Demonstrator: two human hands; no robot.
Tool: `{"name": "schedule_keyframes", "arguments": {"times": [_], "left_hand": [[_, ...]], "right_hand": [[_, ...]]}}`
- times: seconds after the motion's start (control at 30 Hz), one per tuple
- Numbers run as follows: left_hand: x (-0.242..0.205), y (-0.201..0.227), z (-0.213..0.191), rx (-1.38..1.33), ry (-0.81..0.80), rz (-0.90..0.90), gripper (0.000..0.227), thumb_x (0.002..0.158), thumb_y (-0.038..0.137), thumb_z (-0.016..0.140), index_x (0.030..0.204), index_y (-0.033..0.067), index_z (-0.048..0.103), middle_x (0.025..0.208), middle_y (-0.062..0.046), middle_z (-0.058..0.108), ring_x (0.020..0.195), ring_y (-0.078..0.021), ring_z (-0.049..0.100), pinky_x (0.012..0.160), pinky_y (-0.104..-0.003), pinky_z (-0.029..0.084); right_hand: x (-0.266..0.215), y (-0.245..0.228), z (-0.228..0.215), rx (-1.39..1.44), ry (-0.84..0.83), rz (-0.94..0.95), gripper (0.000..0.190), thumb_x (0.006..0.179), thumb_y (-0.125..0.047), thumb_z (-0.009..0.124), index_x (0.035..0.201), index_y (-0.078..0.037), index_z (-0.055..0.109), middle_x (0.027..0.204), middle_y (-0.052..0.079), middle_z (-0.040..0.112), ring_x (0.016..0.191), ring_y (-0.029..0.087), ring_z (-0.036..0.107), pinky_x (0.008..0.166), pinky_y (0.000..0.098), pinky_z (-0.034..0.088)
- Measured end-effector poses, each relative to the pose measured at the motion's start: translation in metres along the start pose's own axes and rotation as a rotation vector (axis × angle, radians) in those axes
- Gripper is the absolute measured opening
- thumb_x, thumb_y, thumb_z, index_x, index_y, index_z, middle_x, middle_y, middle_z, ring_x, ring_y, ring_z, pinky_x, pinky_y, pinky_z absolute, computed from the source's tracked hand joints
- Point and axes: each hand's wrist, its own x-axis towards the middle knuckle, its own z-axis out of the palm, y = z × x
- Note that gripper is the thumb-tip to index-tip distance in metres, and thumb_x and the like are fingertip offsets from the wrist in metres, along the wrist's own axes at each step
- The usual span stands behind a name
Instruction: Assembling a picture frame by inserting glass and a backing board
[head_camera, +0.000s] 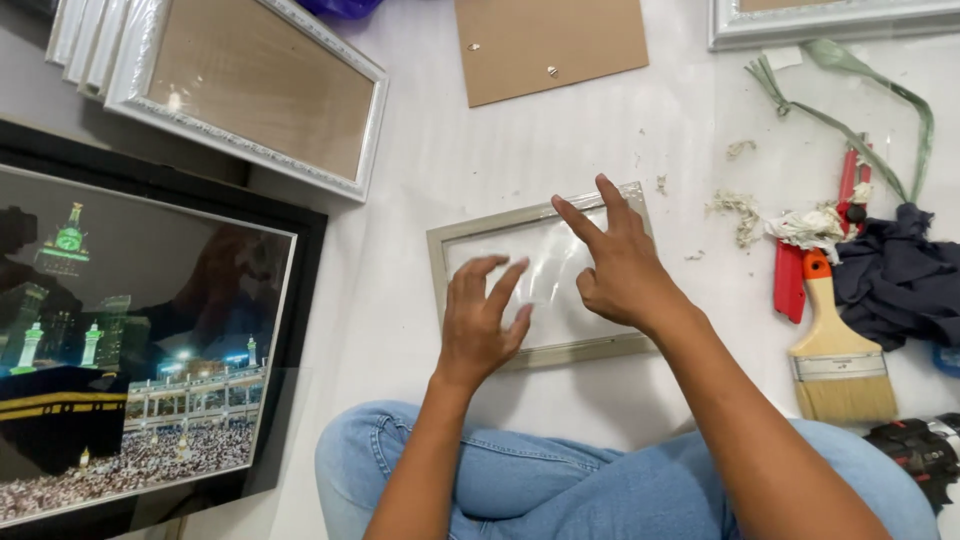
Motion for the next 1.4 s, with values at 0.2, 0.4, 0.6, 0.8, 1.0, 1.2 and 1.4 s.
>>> {"name": "schedule_keyframes", "arguments": {"times": [0.2, 0.4, 0.6, 0.8, 1.0, 1.2, 1.4], "left_hand": [[-0.019, -0.034, 0.033, 0.162, -0.397, -0.306, 0.096, 0.078, 0.039, 0.084, 0.152, -0.0021, 0.04, 0.132, -0.023, 0.056, 0.129, -0.0366, 0.049, 0.105, -0.052, 0.041], [-0.03, -0.044, 0.057, 0.133, -0.432, -0.227, 0.011, 0.09, 0.032, 0.068, 0.095, 0.0248, 0.074, 0.079, 0.005, 0.065, 0.084, -0.0174, 0.063, 0.084, -0.038, 0.046], [-0.004, -0.031, 0.017, -0.038, -0.25, -0.194, 0.007, 0.095, 0.029, 0.066, 0.095, 0.0263, 0.073, 0.076, 0.004, 0.063, 0.075, -0.018, 0.065, 0.068, -0.033, 0.05], [0.008, -0.032, -0.019, -0.148, -0.212, -0.23, 0.009, 0.095, 0.023, 0.068, 0.102, 0.0192, 0.072, 0.08, 0.0, 0.063, 0.077, -0.0206, 0.067, 0.069, -0.034, 0.054], [0.023, -0.037, -0.051, -0.109, -0.005, -0.32, 0.005, 0.084, 0.008, 0.078, 0.089, 0.0096, 0.078, 0.079, 0.0, 0.061, 0.071, -0.0156, 0.055, 0.071, -0.031, 0.048], [0.014, -0.035, -0.06, -0.091, 0.01, -0.27, 0.005, 0.084, 0.004, 0.078, 0.085, 0.009, 0.078, 0.069, 0.002, 0.057, 0.065, -0.014, 0.051, 0.073, -0.029, 0.046], [-0.047, -0.053, -0.005, 0.071, -0.332, -0.3, 0.008, 0.086, 0.017, 0.076, 0.086, 0.0242, 0.08, 0.076, 0.002, 0.066, 0.075, -0.0191, 0.066, 0.073, -0.034, 0.053]], "right_hand": [[0.027, 0.036, 0.03, -0.24, -0.095, 0.109, 0.09, 0.077, -0.012, 0.063, 0.162, -0.017, 0.035, 0.163, 0.027, 0.029, 0.143, 0.051, 0.04, 0.109, 0.0623, 0.042], [0.032, 0.041, 0.04, -0.332, -0.135, 0.129, 0.088, 0.074, -0.01, 0.062, 0.159, -0.02, 0.041, 0.164, 0.022, 0.032, 0.142, 0.051, 0.041, 0.11, 0.0625, 0.041], [0.028, 0.035, 0.047, -0.465, -0.246, 0.025, 0.074, 0.073, -0.031, 0.073, 0.145, -0.03, 0.057, 0.151, 0.006, 0.054, 0.146, 0.036, 0.04, 0.119, 0.0636, 0.023], [0.027, 0.042, 0.03, -0.631, -0.073, 0.019, 0.02, 0.091, -0.025, 0.062, 0.1, -0.027, 0.08, 0.094, -0.001, 0.08, 0.097, 0.024, 0.074, 0.098, 0.0457, 0.053], [0.012, 0.025, 0.0, -0.43, 0.119, 0.113, 0.016, 0.09, -0.017, 0.071, 0.1, -0.02, 0.083, 0.102, 0.0, 0.076, 0.07, 0.025, 0.068, 0.069, 0.0377, 0.055], [0.006, 0.015, -0.007, -0.466, -0.075, 0.213, 0.02, 0.091, -0.018, 0.067, 0.101, -0.019, 0.084, 0.11, -0.008, 0.078, 0.088, 0.023, 0.071, 0.084, 0.0353, 0.056], [0.023, 0.07, 0.042, -0.594, -0.29, 0.273, 0.027, 0.084, -0.02, 0.072, 0.107, -0.022, 0.086, 0.102, 0.008, 0.084, 0.101, 0.031, 0.078, 0.086, 0.0403, 0.061]]}}
